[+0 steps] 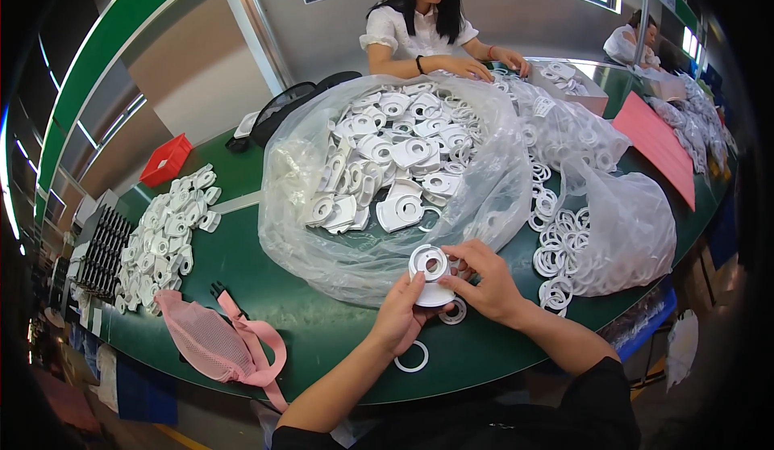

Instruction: Assembling white plastic rings into larger plastic housing components on an assembly line.

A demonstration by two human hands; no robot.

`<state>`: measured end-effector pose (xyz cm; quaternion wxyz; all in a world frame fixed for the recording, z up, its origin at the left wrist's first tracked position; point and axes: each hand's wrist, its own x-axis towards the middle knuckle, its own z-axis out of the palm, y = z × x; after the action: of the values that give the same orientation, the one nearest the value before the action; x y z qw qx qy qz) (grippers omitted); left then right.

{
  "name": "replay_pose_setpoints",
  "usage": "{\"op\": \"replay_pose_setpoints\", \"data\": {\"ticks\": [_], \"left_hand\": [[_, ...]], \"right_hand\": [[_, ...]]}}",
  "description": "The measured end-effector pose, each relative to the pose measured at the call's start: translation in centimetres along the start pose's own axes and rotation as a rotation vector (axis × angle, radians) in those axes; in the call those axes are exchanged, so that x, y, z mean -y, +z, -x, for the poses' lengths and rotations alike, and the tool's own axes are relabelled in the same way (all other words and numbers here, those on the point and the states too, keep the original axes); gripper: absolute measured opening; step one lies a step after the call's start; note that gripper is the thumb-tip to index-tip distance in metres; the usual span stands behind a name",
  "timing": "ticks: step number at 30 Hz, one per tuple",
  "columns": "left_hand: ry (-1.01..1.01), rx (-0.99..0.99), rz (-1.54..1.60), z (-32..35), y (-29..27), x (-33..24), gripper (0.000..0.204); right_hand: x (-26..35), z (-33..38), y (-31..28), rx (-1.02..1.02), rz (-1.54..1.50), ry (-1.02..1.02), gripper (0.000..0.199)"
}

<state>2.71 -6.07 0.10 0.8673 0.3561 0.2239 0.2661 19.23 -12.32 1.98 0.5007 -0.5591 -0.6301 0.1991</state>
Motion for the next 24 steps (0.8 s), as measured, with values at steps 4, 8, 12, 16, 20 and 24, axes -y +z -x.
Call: {"op": "replay_pose_setpoints", "data": {"ticks": [4, 8, 12, 16, 20, 24], "left_hand": [[-0.022, 0.000, -0.073, 0.1, 0.5, 0.3, 0.036], [-0.039, 0.032, -0.038, 0.3, 0.9, 0.1, 0.036], [-0.068, 0.030, -0.139, 0.3, 0.7, 0.4, 0.034], [-0.092, 0.116, -0.183, 0.2, 0.2, 0.5, 0.039], [-0.201, 0.144, 0.190, 0.2, 0.0, 0.0, 0.044], [-0.212, 0.121, 0.173, 0.1, 0.1, -0.2, 0.042]], "right_hand": [[-0.9, 0.2, 0.1, -0.011, -0.027, 0.049, 0.037], [-0.4, -0.2, -0.2, 0.028, -0.406, 0.327, 0.034], [-2.4, -0.1, -0.5, 0.084, -0.416, 0.325, 0.030], [-2.4, -0.2, -0.5, 0.094, -0.492, 0.347, 0.021], [-2.2, -0.1, -0.6, 0.077, -0.597, 0.363, 0.016], [-1.7, -0.3, -1.3, 0.071, -0.713, 0.364, 0.011]]}}
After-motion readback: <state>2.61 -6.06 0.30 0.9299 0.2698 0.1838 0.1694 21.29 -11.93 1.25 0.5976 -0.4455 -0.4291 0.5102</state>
